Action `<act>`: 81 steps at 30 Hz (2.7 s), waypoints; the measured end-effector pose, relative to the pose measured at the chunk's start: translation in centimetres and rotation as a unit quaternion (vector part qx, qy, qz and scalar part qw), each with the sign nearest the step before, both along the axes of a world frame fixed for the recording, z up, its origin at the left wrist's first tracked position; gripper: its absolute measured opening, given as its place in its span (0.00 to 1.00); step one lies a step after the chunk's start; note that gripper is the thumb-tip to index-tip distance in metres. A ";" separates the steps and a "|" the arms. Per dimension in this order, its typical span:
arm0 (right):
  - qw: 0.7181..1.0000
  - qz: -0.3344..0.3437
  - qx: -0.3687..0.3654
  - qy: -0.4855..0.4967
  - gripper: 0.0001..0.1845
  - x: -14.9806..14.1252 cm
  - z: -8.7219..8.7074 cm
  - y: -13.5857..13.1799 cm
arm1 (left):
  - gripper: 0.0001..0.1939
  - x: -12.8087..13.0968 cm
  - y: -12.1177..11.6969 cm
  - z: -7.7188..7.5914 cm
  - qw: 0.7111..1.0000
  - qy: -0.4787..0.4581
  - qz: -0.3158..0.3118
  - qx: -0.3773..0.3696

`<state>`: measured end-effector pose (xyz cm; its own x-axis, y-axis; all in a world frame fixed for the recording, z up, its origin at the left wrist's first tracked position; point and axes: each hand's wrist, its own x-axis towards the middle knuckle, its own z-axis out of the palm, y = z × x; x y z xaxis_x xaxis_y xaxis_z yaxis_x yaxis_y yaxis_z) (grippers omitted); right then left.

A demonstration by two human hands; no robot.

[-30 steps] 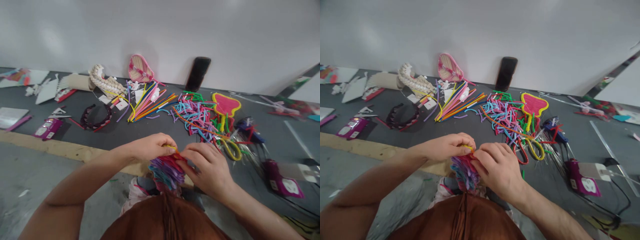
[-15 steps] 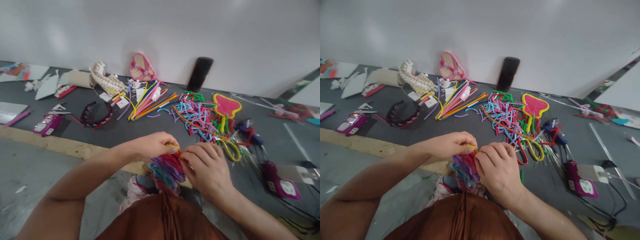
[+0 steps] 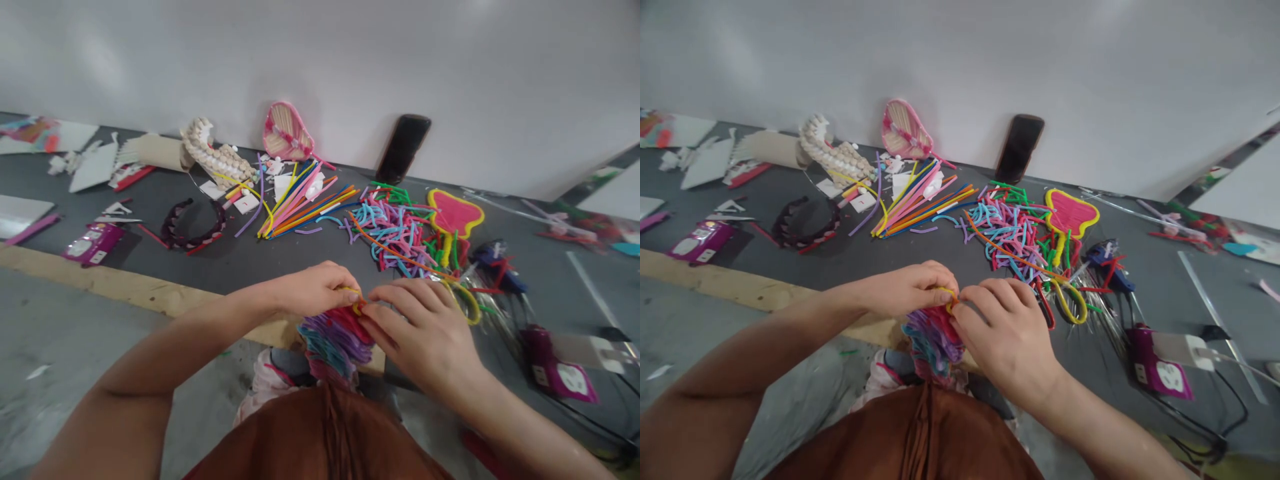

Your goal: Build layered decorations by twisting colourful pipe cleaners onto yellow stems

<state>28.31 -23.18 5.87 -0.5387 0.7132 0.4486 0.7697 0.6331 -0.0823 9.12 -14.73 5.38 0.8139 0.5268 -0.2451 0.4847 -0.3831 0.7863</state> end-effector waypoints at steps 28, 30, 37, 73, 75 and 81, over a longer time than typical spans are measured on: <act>0.906 -0.033 -0.363 0.214 0.10 0.4 -0.1 1.9 | 0.05 -0.4 -2.5 -0.6 0.988 -0.066 0.070 0.118; 0.871 -0.026 -0.425 0.245 0.11 0.7 -0.1 2.2 | 0.05 -0.4 -2.7 -0.6 0.988 -0.064 0.075 0.118; 0.749 -0.013 -0.582 0.316 0.16 1.3 -1.3 3.7 | 0.06 -0.2 -2.9 -0.5 0.987 -0.053 0.090 0.122; 0.985 -0.034 -0.054 0.161 0.08 0.4 -1.5 -0.3 | 0.07 -0.5 -3.1 -0.8 0.982 -0.048 0.120 0.139; 0.976 -0.035 -0.088 0.194 0.08 0.3 -1.6 -0.1 | 0.07 -0.4 -3.2 -0.8 0.981 -0.051 0.123 0.139; 0.877 -0.039 -0.348 0.329 0.03 0.1 -1.3 0.4 | 0.03 -0.2 -3.4 -0.6 0.979 -0.062 0.139 0.136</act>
<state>28.37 -22.79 4.54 -0.2650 0.9605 0.0847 0.4494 0.2008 -0.8705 8.90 -18.12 4.78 0.6441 0.7644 0.0266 0.5080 -0.4535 0.7323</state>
